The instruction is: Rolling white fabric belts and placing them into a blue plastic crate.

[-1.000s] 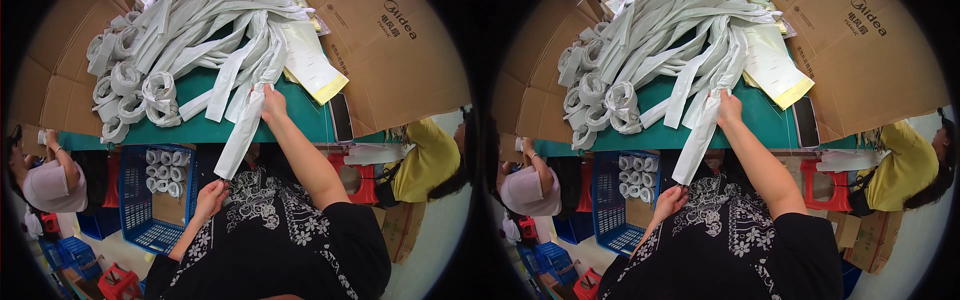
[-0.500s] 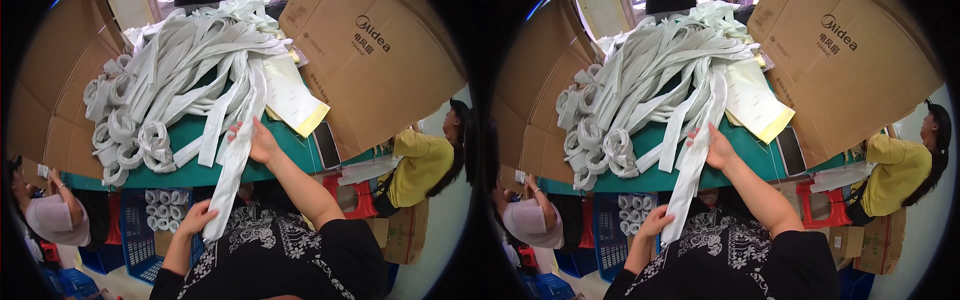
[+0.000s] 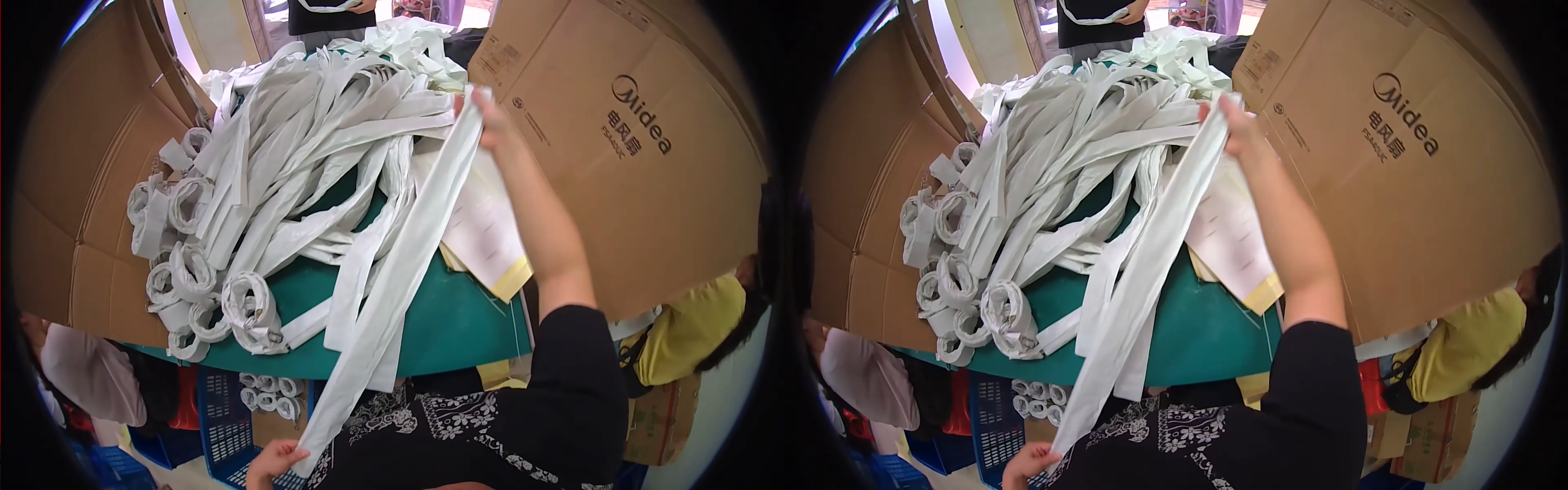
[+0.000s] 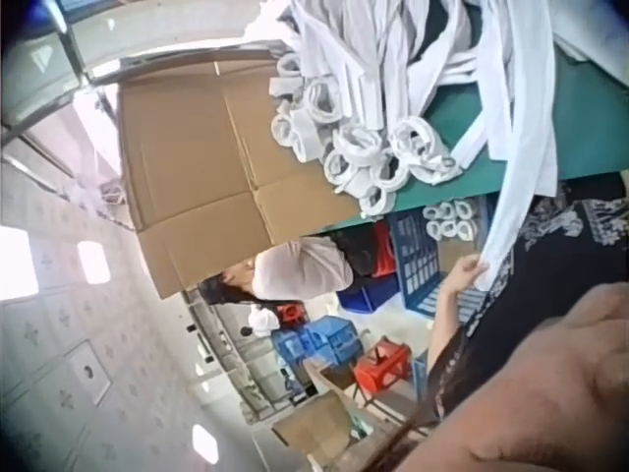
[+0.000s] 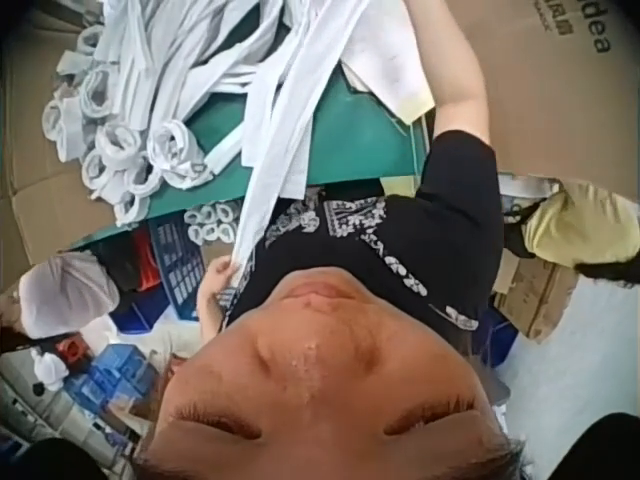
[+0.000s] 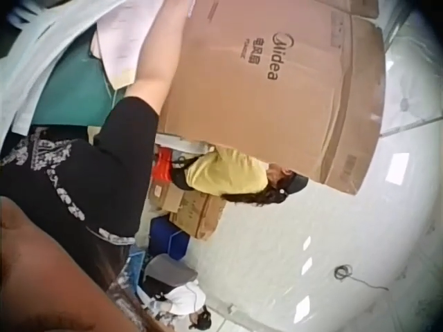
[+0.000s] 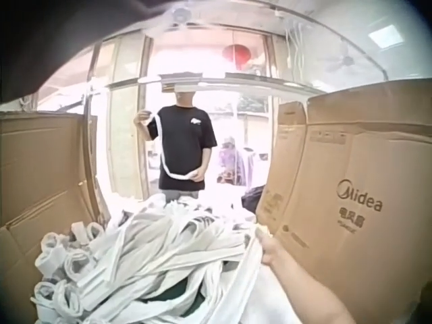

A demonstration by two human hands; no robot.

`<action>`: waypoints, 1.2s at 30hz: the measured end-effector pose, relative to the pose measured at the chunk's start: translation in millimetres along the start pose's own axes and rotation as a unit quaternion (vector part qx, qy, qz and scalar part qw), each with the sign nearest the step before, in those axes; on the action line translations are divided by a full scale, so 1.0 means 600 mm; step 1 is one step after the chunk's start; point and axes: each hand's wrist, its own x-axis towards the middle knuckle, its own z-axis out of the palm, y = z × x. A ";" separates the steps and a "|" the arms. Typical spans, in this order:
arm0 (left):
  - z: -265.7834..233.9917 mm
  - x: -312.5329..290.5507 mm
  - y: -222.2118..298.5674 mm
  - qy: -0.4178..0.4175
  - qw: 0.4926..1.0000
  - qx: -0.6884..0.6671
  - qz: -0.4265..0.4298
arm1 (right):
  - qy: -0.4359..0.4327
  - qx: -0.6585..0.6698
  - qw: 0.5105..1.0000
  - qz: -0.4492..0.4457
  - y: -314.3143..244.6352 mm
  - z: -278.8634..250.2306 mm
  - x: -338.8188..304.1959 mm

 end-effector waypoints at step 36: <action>0.284 0.245 0.374 -0.010 0.372 0.524 0.766 | 0.020 0.101 0.948 0.300 0.230 -0.183 -0.441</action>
